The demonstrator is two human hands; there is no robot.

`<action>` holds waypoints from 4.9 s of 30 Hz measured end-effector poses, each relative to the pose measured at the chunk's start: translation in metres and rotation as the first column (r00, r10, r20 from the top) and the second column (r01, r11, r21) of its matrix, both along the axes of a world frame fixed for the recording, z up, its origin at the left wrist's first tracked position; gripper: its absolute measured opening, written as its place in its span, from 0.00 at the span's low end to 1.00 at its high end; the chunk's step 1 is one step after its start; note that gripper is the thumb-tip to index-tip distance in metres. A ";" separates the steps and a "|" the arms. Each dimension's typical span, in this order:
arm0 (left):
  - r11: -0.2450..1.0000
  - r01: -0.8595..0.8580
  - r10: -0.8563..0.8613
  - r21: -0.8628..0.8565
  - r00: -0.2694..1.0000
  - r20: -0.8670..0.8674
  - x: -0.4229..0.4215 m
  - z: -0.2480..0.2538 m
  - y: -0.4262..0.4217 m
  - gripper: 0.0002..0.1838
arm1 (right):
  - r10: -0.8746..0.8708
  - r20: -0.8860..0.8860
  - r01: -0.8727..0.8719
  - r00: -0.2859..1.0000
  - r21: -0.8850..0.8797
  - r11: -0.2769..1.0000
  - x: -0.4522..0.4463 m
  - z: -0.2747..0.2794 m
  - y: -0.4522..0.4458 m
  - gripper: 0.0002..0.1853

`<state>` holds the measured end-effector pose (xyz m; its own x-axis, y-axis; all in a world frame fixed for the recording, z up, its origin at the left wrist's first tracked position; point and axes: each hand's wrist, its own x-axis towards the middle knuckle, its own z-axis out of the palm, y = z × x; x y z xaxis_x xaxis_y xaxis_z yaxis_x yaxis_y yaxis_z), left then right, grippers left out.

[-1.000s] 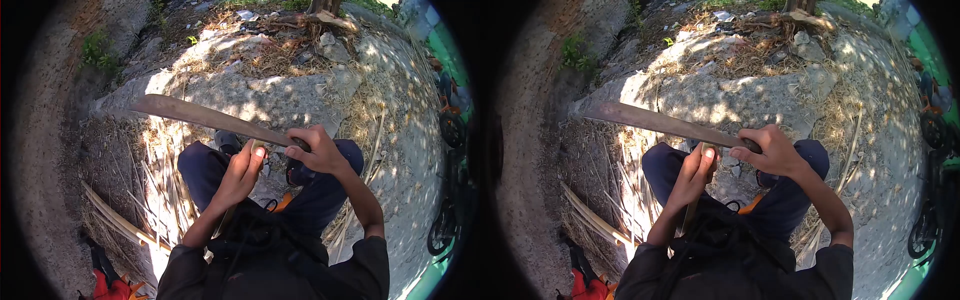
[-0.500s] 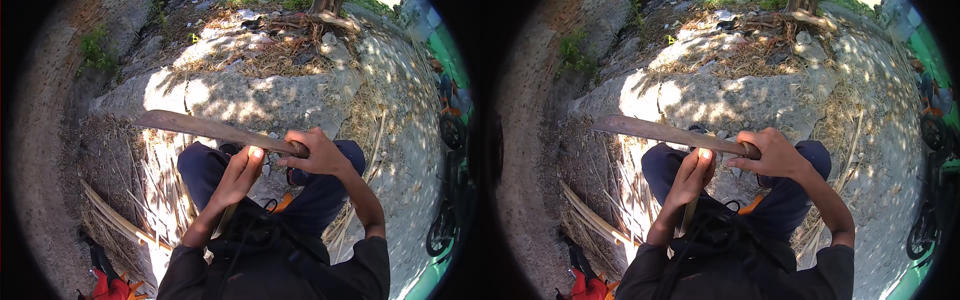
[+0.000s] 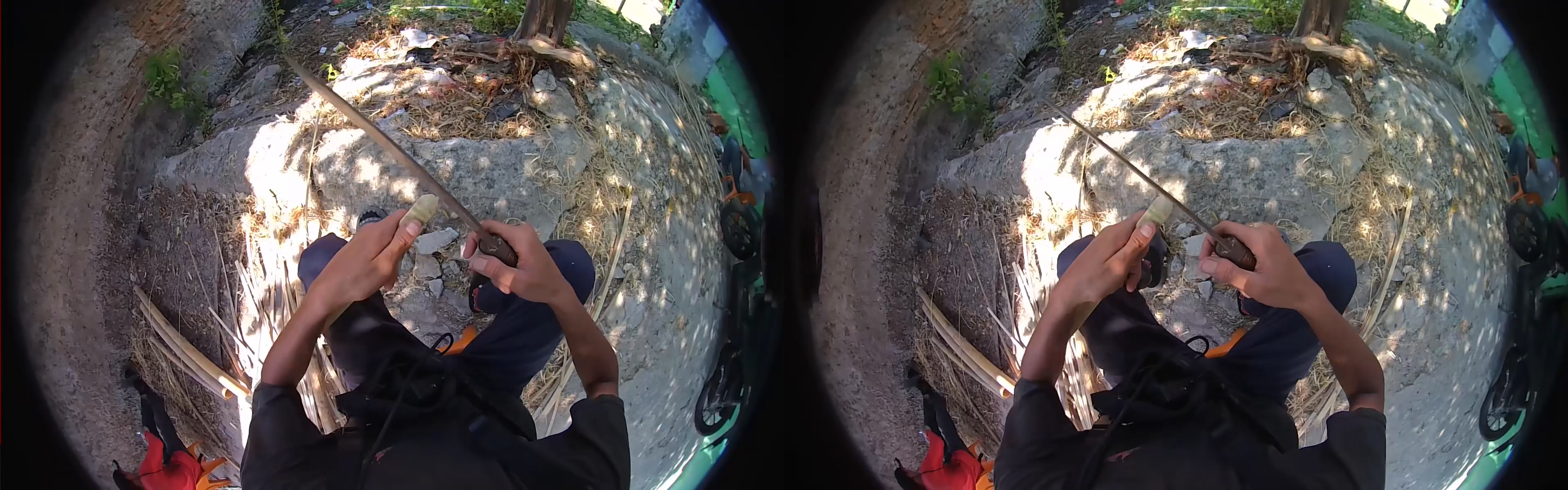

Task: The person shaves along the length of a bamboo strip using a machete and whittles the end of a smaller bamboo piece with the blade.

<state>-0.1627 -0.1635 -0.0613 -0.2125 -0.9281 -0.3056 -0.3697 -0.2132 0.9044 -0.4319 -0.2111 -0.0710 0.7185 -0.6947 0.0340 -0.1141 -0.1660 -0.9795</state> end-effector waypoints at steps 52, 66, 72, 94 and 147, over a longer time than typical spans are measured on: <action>0.838 0.524 -0.518 0.156 0.852 -0.082 0.067 -0.033 0.161 0.24 | -0.687 -0.140 0.686 0.713 0.343 0.642 -0.052 -0.093 0.063 0.14; 0.703 0.696 -0.661 0.146 0.716 -0.225 0.111 -0.042 0.148 0.28 | -0.686 -0.170 0.699 0.707 0.310 0.644 -0.031 -0.073 0.052 0.13; 0.743 0.629 -0.609 0.228 0.777 -0.157 0.120 -0.035 0.127 0.26 | -0.720 -0.157 0.731 0.676 0.261 0.630 -0.022 -0.074 0.035 0.13; 0.979 0.172 -0.084 -0.105 0.823 0.562 0.079 -0.391 -0.314 0.28 | -0.689 -0.370 0.780 0.623 0.225 0.584 0.002 -0.269 -0.067 0.16; 0.971 0.232 -0.145 -0.058 0.765 0.628 0.143 -0.461 -0.369 0.37 | -0.539 -0.442 0.635 0.717 0.093 0.767 0.112 -0.417 -0.166 0.22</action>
